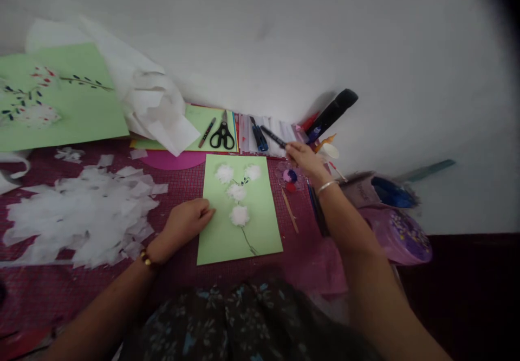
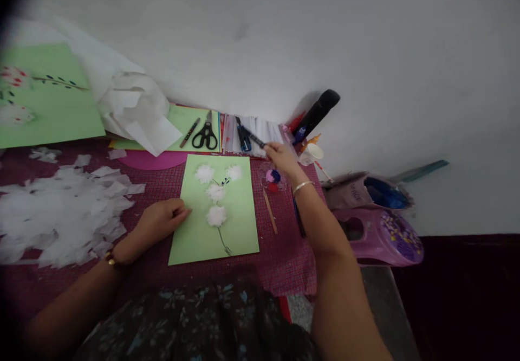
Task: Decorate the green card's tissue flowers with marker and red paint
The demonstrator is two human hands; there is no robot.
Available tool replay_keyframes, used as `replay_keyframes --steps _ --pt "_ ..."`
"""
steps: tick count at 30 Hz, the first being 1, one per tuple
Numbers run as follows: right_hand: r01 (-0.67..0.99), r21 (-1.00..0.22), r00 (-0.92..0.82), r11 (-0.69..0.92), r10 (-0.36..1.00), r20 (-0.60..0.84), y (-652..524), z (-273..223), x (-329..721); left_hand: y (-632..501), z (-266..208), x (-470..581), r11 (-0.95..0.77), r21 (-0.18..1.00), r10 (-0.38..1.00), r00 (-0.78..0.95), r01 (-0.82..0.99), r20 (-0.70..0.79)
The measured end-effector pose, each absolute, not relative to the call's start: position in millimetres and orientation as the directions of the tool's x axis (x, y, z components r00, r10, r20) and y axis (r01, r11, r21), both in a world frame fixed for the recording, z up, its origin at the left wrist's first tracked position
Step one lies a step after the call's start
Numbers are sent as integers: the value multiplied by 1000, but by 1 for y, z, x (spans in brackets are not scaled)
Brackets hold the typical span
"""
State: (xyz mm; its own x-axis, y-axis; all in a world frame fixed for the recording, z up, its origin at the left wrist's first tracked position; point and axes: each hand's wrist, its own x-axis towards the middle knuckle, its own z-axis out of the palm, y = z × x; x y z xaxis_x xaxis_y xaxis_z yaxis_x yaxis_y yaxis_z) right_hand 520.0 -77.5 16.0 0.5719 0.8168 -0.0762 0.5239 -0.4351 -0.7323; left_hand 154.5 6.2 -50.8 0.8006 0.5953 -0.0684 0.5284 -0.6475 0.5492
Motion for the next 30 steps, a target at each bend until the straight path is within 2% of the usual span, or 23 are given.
replay_keyframes --steps 1,3,5,7,9,13,16,18,21,23,26,30 --pt "421 -838 473 -348 872 -124 -93 18 504 6 -49 155 -615 613 605 796 495 -36" --pt "281 -921 291 -270 938 -186 -122 21 473 4 -41 156 -550 730 617 786 405 29" --pt "263 -936 178 -234 965 -192 -145 24 447 -2 -28 159 -515 795 612 787 320 80" --pt "294 -935 115 -197 979 -170 -161 28 429 -9 -15 162 -533 796 599 792 285 118" --pt "327 -929 72 -171 985 -156 -170 33 417 -18 -4 164 -611 730 586 795 307 156" --pt "364 -920 6 -149 988 -157 -182 41 401 -37 8 164 -828 448 471 852 337 230" --pt "289 -944 -22 -159 985 -173 -192 45 394 -50 10 164 -884 327 386 916 333 111" --pt "129 -980 -28 -150 988 -155 -199 44 389 -58 9 163 -881 307 381 924 361 7" --pt "-126 -991 14 -44 999 -46 -206 36 377 -69 6 161 -864 330 381 922 381 -68" --pt "-157 -988 86 3 996 -10 -207 30 365 -74 4 160 -866 351 351 933 356 -80" --pt "-117 -993 168 -2 986 -21 -205 21 345 -78 4 162 -881 360 309 949 308 -56" --pt "-167 -986 220 13 975 -24 -199 10 328 -83 6 167 -885 323 326 942 335 -84"
